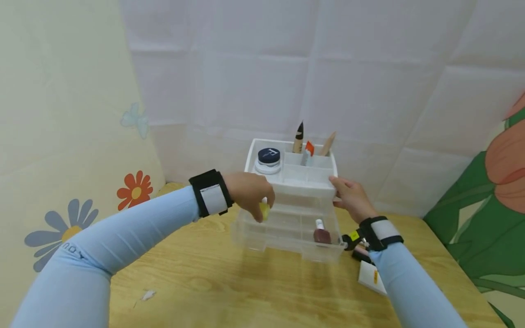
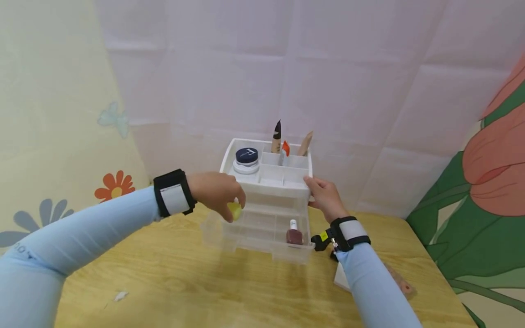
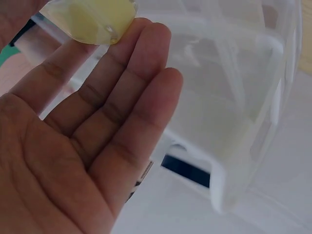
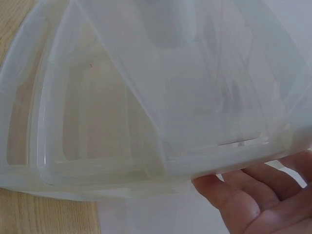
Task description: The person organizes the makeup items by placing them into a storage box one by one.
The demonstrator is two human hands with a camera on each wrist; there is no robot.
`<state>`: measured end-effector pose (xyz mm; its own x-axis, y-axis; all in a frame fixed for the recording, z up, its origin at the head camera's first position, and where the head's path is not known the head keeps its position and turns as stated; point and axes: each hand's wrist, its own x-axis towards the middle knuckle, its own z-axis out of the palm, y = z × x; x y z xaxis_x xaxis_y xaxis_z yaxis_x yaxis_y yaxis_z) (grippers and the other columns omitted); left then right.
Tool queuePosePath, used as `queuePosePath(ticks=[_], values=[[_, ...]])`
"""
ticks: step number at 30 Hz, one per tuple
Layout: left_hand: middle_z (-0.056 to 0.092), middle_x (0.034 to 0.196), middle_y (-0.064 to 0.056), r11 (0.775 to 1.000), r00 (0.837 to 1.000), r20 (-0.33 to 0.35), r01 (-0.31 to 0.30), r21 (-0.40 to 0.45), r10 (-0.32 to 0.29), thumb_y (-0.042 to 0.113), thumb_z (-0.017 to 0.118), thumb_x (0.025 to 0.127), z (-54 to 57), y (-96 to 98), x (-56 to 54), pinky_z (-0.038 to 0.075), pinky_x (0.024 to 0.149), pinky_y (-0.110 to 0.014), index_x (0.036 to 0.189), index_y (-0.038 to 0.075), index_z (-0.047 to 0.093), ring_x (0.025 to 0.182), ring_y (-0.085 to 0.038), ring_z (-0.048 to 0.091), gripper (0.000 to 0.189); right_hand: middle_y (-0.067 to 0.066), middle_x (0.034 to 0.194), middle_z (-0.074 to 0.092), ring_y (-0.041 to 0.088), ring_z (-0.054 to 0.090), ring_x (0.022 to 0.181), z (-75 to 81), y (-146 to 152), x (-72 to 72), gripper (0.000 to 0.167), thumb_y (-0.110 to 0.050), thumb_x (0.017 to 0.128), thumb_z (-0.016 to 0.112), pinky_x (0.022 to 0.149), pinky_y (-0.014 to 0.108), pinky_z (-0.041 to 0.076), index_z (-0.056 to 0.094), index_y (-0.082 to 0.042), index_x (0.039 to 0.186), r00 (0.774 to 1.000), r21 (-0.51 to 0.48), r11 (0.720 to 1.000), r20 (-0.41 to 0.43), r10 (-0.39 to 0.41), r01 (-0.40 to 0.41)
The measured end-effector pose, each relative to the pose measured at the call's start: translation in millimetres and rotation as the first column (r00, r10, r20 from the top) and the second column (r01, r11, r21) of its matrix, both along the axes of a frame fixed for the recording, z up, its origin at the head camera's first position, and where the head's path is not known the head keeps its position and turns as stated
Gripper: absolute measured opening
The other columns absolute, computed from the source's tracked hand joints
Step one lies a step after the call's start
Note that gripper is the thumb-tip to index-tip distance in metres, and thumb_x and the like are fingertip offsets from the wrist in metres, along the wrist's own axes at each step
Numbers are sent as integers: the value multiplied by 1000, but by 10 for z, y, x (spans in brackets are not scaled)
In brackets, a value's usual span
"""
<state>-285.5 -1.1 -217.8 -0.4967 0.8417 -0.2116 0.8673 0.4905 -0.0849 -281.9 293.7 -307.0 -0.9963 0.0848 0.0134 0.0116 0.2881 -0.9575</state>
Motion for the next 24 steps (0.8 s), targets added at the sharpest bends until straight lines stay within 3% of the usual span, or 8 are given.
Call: queuePosePath(ticks=[7, 13, 18, 24], values=[[69, 109, 1, 999, 999, -31, -7, -32, 6, 35, 84, 75, -217, 15, -33, 50, 83, -29, 108, 16, 74, 96, -15, 63, 40, 24, 147, 39, 39, 39, 132, -8, -3, 11, 77, -58, 97, 43, 99, 55, 41, 36, 0, 148, 1000, -2, 1000, -21, 17, -18], [71, 100, 1, 999, 998, -58, 28, -24, -30, 33, 86, 72, -371, -20, -54, 51, 79, -29, 99, 14, 76, 91, -17, 64, 34, 25, 146, 39, 39, 39, 132, -7, -13, 19, 78, -57, 97, 44, 99, 55, 41, 37, 2, 147, 999, -7, 1000, -32, 10, -11], [72, 97, 0, 998, 996, -58, 60, -12, -61, 30, 86, 72, -442, -55, -78, 51, 77, -28, 96, 13, 77, 87, -17, 64, 31, 25, 145, 40, 38, 39, 133, -6, -22, 16, 77, -56, 97, 43, 99, 54, 41, 37, 3, 146, 999, -9, 1000, -35, 8, -8], [71, 97, -1, 999, 997, -67, 44, -13, -44, 28, 86, 72, -461, -77, -67, 51, 78, -29, 97, 12, 77, 87, -19, 64, 31, 25, 145, 40, 38, 39, 132, -13, -28, 19, 75, -55, 98, 43, 99, 53, 42, 37, 3, 146, 999, -13, 1000, -47, 5, -6]])
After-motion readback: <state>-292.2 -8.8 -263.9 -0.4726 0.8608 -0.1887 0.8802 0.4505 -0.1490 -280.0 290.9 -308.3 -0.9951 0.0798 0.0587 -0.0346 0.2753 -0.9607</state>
